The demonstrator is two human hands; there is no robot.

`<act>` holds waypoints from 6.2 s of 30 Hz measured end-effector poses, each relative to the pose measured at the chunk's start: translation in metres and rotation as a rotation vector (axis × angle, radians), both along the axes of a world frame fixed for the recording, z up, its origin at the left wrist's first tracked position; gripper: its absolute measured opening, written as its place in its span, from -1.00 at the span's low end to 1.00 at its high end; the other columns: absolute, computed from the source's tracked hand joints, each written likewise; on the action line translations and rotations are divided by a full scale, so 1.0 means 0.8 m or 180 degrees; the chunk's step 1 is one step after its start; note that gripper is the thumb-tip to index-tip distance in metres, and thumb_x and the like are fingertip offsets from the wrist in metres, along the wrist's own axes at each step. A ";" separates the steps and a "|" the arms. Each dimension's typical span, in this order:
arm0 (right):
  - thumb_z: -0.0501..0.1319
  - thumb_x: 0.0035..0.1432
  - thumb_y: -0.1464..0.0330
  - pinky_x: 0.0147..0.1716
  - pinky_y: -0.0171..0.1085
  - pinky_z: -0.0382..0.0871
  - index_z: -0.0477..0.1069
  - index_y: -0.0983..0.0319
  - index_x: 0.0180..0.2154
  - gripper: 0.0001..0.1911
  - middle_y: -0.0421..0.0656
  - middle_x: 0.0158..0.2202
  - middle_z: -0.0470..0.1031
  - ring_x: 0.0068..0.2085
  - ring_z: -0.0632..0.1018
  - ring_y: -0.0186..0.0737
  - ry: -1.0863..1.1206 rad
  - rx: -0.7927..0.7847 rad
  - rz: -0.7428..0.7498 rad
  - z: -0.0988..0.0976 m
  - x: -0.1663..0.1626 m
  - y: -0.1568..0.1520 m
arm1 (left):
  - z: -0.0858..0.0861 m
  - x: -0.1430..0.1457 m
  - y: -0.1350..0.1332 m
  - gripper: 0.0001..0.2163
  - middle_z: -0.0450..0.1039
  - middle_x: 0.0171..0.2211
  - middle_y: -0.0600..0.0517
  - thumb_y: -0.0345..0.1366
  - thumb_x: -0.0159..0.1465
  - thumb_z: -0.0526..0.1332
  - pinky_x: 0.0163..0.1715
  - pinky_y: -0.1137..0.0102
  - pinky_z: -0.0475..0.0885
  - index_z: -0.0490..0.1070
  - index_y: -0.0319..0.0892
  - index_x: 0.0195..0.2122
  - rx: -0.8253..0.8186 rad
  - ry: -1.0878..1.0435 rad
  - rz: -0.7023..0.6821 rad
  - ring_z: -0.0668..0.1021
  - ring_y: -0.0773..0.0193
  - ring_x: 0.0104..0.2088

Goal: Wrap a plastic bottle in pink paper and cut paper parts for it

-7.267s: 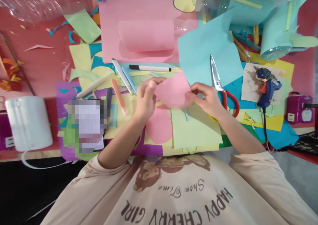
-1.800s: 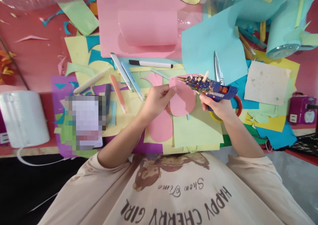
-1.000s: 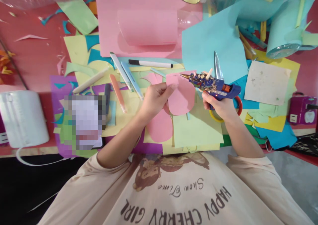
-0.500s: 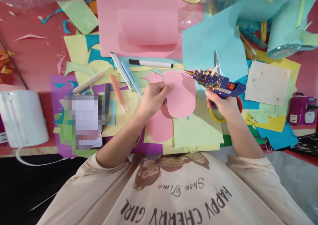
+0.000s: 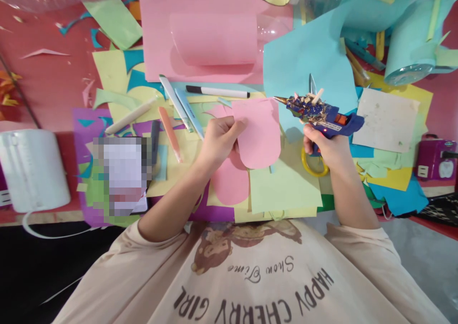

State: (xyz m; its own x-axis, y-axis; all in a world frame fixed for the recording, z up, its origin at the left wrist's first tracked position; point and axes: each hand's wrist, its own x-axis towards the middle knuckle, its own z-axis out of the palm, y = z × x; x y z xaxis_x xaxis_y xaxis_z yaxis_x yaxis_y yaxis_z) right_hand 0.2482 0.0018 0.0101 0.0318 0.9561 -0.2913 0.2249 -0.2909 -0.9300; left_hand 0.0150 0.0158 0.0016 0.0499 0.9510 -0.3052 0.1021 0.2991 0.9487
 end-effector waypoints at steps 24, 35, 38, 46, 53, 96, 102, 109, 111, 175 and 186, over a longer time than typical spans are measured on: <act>0.33 -0.02 0.21 -0.62 -0.32 0.27 0.39 0.22 -0.52 -0.76 -0.28 -0.68 0.34 -0.65 0.34 -0.41 0.0044 -0.0028 0.0245 0.006 -0.011 -0.001 | -0.001 0.003 -0.002 -0.64 0.10 -0.77 0.17 -0.22 0.19 0.17 -0.77 0.56 0.09 0.10 -0.15 -0.70 0.0389 0.0330 -0.0182 0.25 0.50 -0.74; 0.27 0.03 0.29 -0.60 -0.34 0.26 0.31 0.22 -0.57 -0.77 -0.30 -0.69 0.32 -0.65 0.33 -0.44 -0.0025 0.0067 0.0289 0.003 -0.012 -0.003 | 0.001 0.004 -0.006 -0.62 0.02 -0.76 0.17 -0.19 0.20 0.13 -0.73 0.50 0.03 0.01 -0.14 -0.68 0.0592 0.0669 -0.0214 0.20 0.48 -0.72; 0.28 0.03 0.30 -0.60 -0.35 0.25 0.31 0.21 -0.56 -0.77 -0.32 -0.70 0.31 -0.65 0.34 -0.43 -0.0062 0.0031 0.0232 0.001 -0.010 -0.003 | 0.002 0.004 -0.006 -0.63 0.01 -0.76 0.17 -0.22 0.19 0.13 -0.73 0.50 0.02 0.00 -0.14 -0.69 0.0600 0.0645 -0.0158 0.20 0.48 -0.72; 0.29 0.04 0.31 -0.62 -0.33 0.24 0.32 0.20 -0.56 -0.78 -0.31 -0.70 0.32 -0.66 0.33 -0.42 0.0020 0.0025 0.0026 -0.005 -0.002 -0.002 | 0.002 0.001 -0.004 -0.64 -0.01 -0.73 0.18 -0.27 0.20 0.13 -0.74 0.52 0.07 0.06 -0.15 -0.69 0.0666 0.0528 -0.0014 0.21 0.49 -0.71; 0.29 0.04 0.29 -0.63 -0.29 0.24 0.39 0.19 -0.53 -0.83 -0.27 -0.66 0.37 -0.66 0.33 -0.39 0.0042 0.0111 0.0004 0.000 0.001 0.001 | -0.002 0.001 -0.003 -0.62 -0.01 -0.74 0.19 -0.24 0.19 0.16 -0.77 0.55 0.06 0.05 -0.16 -0.70 0.0797 0.0403 0.0091 0.20 0.51 -0.73; 0.32 -0.10 0.29 -0.56 -0.19 0.29 0.35 0.20 -0.49 -0.82 -0.19 -0.58 0.39 -0.62 0.36 -0.30 -0.1762 0.1137 -0.1327 0.016 0.098 0.002 | -0.008 -0.004 0.004 -0.50 -0.04 -0.73 0.19 0.11 0.14 0.23 -0.81 0.53 0.02 0.09 -0.15 -0.67 0.0935 -0.0168 0.0619 0.12 0.52 -0.75; 0.54 -0.61 0.25 -0.45 -0.06 0.25 0.11 0.09 -0.54 -0.36 0.06 -0.43 0.46 -0.46 0.43 -0.09 -0.3927 0.0501 -0.1221 -0.014 0.207 -0.008 | -0.005 -0.003 0.001 -0.54 -0.02 -0.72 0.18 0.05 0.19 0.21 -0.79 0.53 0.08 0.11 -0.14 -0.65 0.0756 -0.0185 0.0585 0.17 0.50 -0.73; 0.53 -0.40 0.30 -0.42 -0.10 0.32 0.43 0.22 -0.27 -0.45 0.10 -0.26 0.52 -0.34 0.52 -0.05 -0.3966 0.0181 -0.0565 -0.001 0.245 -0.020 | -0.001 0.000 -0.001 -0.56 0.00 -0.73 0.18 -0.03 0.15 0.25 -0.81 0.54 0.05 0.09 -0.14 -0.68 0.0603 -0.0272 0.0538 0.13 0.52 -0.74; 0.52 -0.31 0.33 -0.38 -0.09 0.35 0.47 0.23 -0.15 -0.42 0.12 -0.22 0.55 -0.29 0.54 -0.02 -0.3996 0.0108 -0.0452 0.009 0.238 -0.017 | 0.000 0.001 -0.002 -0.56 0.02 -0.73 0.18 -0.03 0.15 0.25 -0.80 0.54 0.07 0.11 -0.14 -0.68 0.0595 -0.0275 0.0536 0.14 0.52 -0.73; 0.25 0.16 0.45 -0.28 -0.20 0.47 0.49 0.12 -0.26 -0.88 -0.21 -0.33 0.47 -0.28 0.55 -0.27 -0.1406 0.2994 0.0510 -0.012 -0.019 0.024 | -0.020 0.007 -0.011 -0.77 0.53 -0.28 0.05 -0.30 0.16 0.19 -0.37 0.41 0.49 0.38 -0.15 -0.14 0.0181 -0.0617 -0.0640 0.59 0.26 -0.32; 0.22 0.20 0.39 -0.31 -0.16 0.41 0.47 0.07 -0.24 -0.90 -0.22 -0.36 0.31 -0.32 0.45 -0.26 -0.1431 0.2778 0.0773 -0.019 -0.021 0.023 | -0.012 0.010 -0.011 -0.77 0.49 -0.40 0.06 -0.24 0.14 0.23 -0.38 0.38 0.50 0.43 -0.17 -0.18 0.0104 -0.0436 -0.0608 0.56 0.26 -0.38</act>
State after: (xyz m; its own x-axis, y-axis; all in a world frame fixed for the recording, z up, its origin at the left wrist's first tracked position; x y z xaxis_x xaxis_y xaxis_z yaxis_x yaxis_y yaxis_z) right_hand 0.2312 0.0203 -0.0055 -0.2573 0.8245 0.5040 0.5693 0.5508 -0.6103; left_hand 0.0229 0.0069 -0.0083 0.2686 0.9296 -0.2524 0.0237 0.2556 0.9665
